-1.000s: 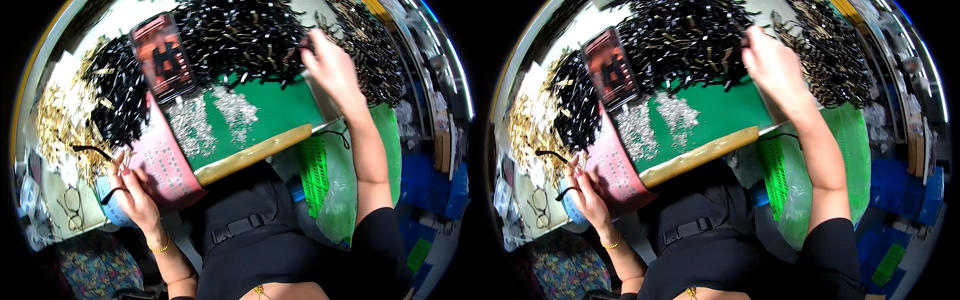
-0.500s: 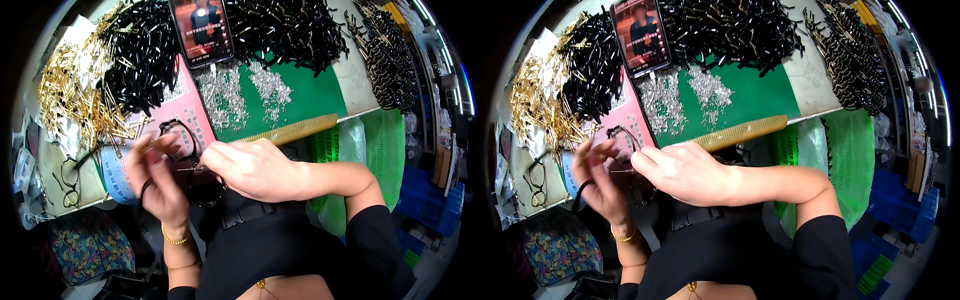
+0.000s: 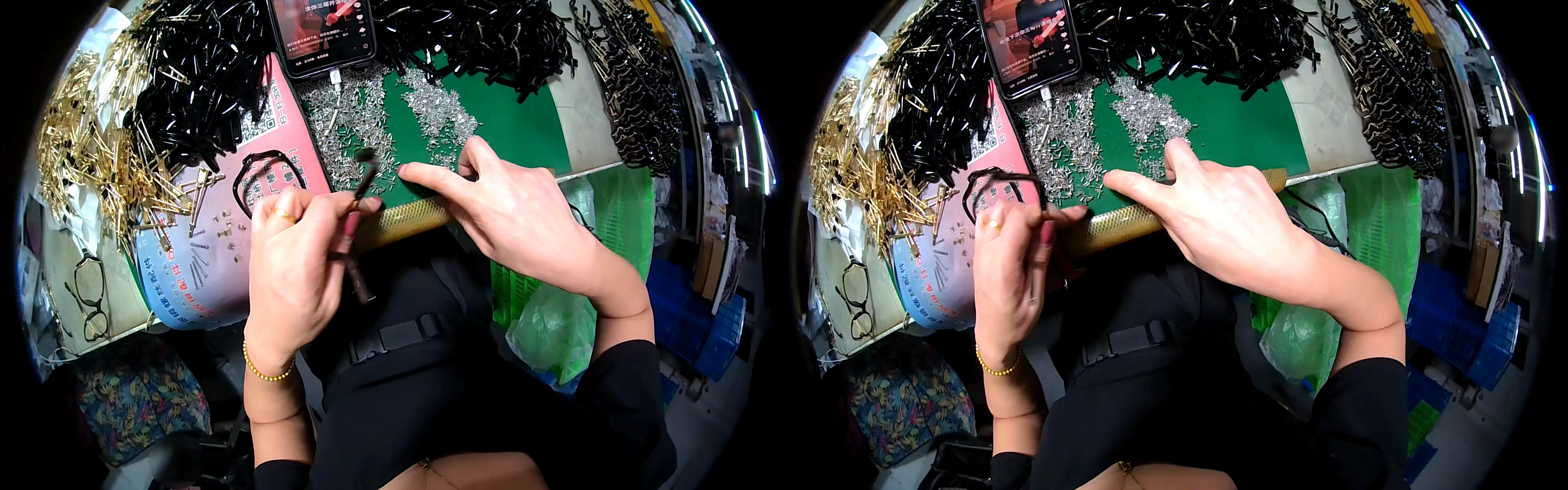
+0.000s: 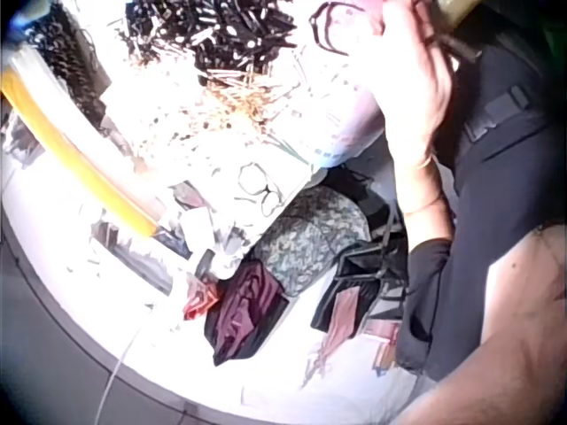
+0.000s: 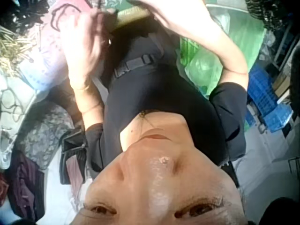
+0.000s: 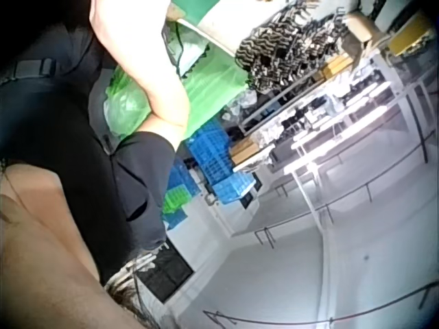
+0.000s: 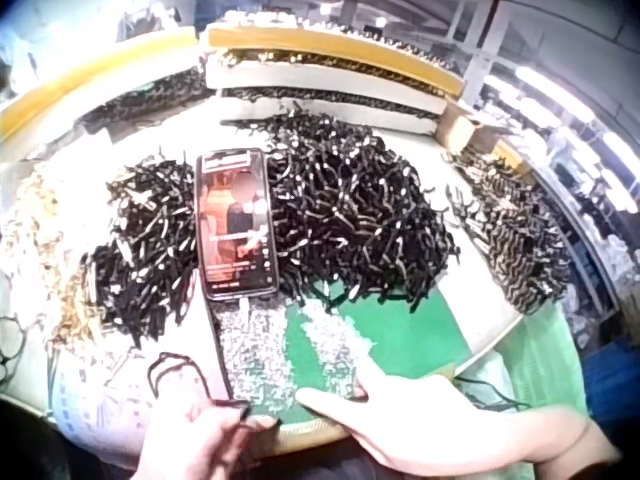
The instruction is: The person assembles eyeglasses by hand, inserting small metal components into the frame arms and attaching them to the front frame. The person repeatedly picks up parts from piles on the table and secures them into the glasses.
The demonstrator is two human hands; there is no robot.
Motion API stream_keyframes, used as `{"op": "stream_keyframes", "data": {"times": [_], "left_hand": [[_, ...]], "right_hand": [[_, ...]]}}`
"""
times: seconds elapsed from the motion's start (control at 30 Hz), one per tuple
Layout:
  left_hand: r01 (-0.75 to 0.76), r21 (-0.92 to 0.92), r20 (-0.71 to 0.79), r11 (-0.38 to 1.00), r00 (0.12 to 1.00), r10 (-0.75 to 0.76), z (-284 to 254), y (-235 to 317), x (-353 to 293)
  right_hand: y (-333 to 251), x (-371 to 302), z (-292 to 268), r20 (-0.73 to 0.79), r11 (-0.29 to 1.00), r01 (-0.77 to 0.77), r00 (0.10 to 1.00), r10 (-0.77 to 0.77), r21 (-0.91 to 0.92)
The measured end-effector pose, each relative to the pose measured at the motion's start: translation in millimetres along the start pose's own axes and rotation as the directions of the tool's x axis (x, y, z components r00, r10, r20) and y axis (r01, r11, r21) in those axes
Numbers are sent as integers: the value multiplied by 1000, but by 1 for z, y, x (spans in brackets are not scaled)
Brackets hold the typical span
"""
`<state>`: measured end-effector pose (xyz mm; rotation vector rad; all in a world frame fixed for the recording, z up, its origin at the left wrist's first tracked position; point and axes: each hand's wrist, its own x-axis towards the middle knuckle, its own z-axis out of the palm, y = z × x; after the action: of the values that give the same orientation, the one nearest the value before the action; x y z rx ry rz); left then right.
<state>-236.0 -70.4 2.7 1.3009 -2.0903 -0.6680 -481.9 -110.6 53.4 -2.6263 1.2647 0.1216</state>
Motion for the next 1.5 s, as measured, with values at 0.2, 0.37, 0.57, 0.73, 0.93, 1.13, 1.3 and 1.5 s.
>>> {"op": "stream_keyframes", "data": {"times": [0.2, 0.37, 0.57, 0.73, 0.93, 1.13, 1.3, 1.5], "left_hand": [[82, -328, -207, 941, 966, -157, 10, -3, -2], [103, -555, -522, 825, 729, -442, -3, -10, -1], [293, -694, -256, 658, 753, -606, -19, -23, 7], [404, -603, -35, 688, 848, -529, -8, -10, -13], [388, -636, -55, 668, 840, -540, -9, -8, -13], [368, -607, -27, 705, 877, -480, -11, -7, -6], [351, -516, -68, 782, 893, -446, -6, -12, -7], [356, -411, -138, 839, 886, -444, -1, -11, -10]], "right_hand": [[4, 0, 2, -10, 999, 34, 999, -34, -4], [1, 2, 3, -6, 999, 37, 999, -37, -17], [-3, 4, -10, 95, 999, 32, 995, -30, -21], [-13, 2, -17, 95, 959, 129, 983, -157, 252], [-24, 23, 0, 31, 943, 297, 952, -305, 147], [-22, 29, 0, 72, 948, 290, 951, -301, 131], [-22, 31, -2, 101, 951, 270, 953, -287, 153], [-22, 33, -3, 99, 944, 278, 949, -298, 176]]}}
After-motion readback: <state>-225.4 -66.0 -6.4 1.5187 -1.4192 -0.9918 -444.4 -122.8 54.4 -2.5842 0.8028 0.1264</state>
